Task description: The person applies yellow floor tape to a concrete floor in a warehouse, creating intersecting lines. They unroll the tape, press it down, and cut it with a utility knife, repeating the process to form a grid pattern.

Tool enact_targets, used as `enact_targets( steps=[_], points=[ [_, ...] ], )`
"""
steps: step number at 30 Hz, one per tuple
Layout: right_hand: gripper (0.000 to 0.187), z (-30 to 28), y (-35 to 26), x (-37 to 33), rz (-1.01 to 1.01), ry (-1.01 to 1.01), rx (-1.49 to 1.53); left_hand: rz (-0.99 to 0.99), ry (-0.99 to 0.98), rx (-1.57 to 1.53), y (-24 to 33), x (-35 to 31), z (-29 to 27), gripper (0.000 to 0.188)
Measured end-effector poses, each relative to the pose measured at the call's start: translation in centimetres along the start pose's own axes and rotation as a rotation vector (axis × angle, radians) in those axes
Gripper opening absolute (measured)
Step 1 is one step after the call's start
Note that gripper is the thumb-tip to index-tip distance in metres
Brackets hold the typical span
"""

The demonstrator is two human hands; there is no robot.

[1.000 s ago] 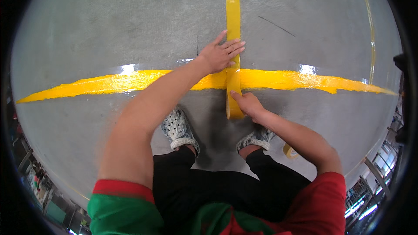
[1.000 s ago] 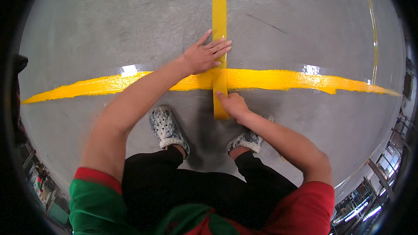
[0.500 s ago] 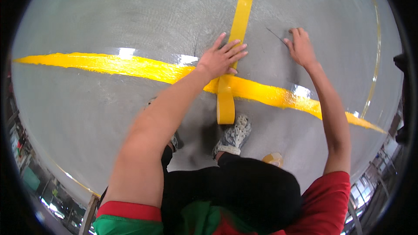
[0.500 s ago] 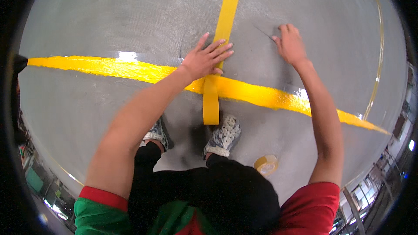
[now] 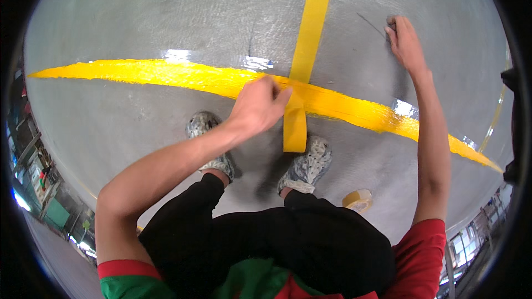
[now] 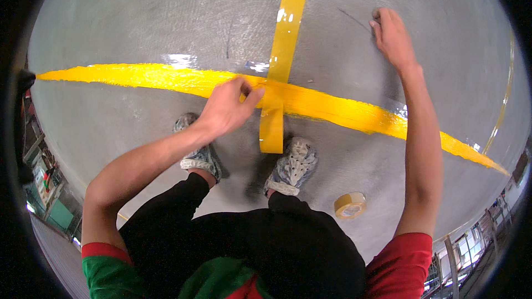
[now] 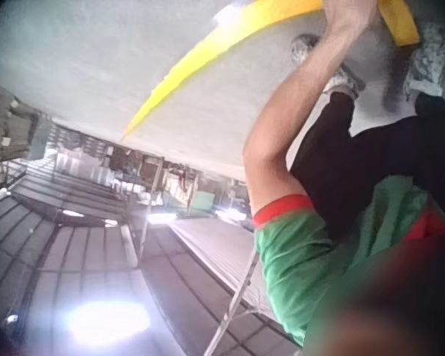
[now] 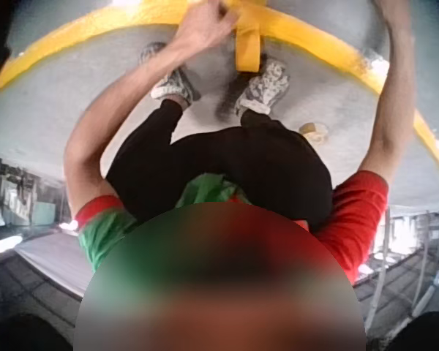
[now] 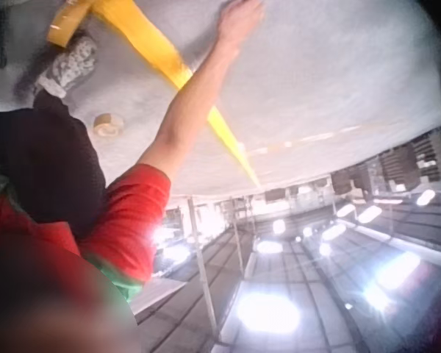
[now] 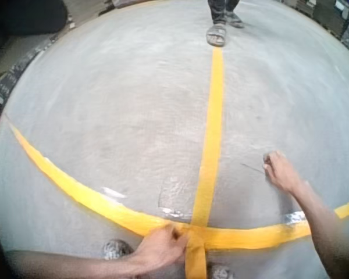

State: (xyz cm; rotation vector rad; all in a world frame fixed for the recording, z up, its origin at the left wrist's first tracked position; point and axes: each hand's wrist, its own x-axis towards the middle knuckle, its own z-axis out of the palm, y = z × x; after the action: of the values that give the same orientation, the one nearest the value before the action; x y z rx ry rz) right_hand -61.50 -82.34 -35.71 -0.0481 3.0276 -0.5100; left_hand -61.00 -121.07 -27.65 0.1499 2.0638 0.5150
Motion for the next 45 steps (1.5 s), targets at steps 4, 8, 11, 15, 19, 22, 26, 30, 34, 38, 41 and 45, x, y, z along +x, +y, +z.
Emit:
enact_targets(
  steps=[4, 8, 11, 15, 19, 22, 26, 30, 34, 38, 41, 45],
  points=[
    [0.02, -0.4, -0.8, -0.1, -0.013, -0.007, -0.022, -0.326, -0.187, -0.478, -1.1, -2.3, 3.4, 0.063],
    [0.02, 0.0, -1.7, -0.5, -0.003, -0.136, 0.071, -0.361, -0.086, -0.609, -1.3, -0.9, 6.5, 0.064],
    [0.02, 0.0, -2.9, -0.1, 0.022, -0.202, 0.07, -0.363, -0.082, -0.691, -0.7, -1.2, 8.0, 0.06],
    [0.019, -1.8, -5.7, 0.4, 0.223, -0.155, 0.313, -0.351, -0.142, -0.961, 0.0, -1.7, 7.1, 0.065],
    [0.017, -2.7, -10.6, -1.7, 0.366, -0.044, 1.071, -0.389, -0.28, -0.948, 0.0, -1.7, 4.5, 0.062],
    [0.019, -0.2, -14.4, -3.1, 0.384, -0.143, 1.261, -0.358, -0.39, -0.947, -0.1, -1.3, 3.1, 0.056],
    [0.017, 3.0, -17.1, -4.5, 0.404, -0.228, 1.372, -0.33, -0.31, -0.829, 0.2, -1.7, 2.4, 0.058],
    [0.015, 4.7, -17.9, -4.7, 0.419, -0.233, 1.316, -0.309, -0.301, -0.734, 0.8, -2.3, 1.9, 0.06],
    [0.018, 5.3, -18.0, -4.8, 0.368, -0.228, 1.149, -0.383, -0.331, -0.801, 1.6, -1.7, 2.3, 0.054],
    [0.02, 5.3, -18.2, -5.0, 0.289, -0.227, 1.01, -0.424, -0.308, -0.942, 1.8, -0.9, 3.8, 0.047],
    [0.019, 4.9, -18.5, -5.1, 0.253, -0.221, 0.954, -0.353, -0.294, -0.933, 1.0, -0.6, 4.8, 0.043],
    [0.017, 4.1, -19.3, -5.2, 0.207, -0.071, 1.058, -0.327, -0.231, -0.912, 0.0, -0.4, 5.5, 0.039]
  ],
)
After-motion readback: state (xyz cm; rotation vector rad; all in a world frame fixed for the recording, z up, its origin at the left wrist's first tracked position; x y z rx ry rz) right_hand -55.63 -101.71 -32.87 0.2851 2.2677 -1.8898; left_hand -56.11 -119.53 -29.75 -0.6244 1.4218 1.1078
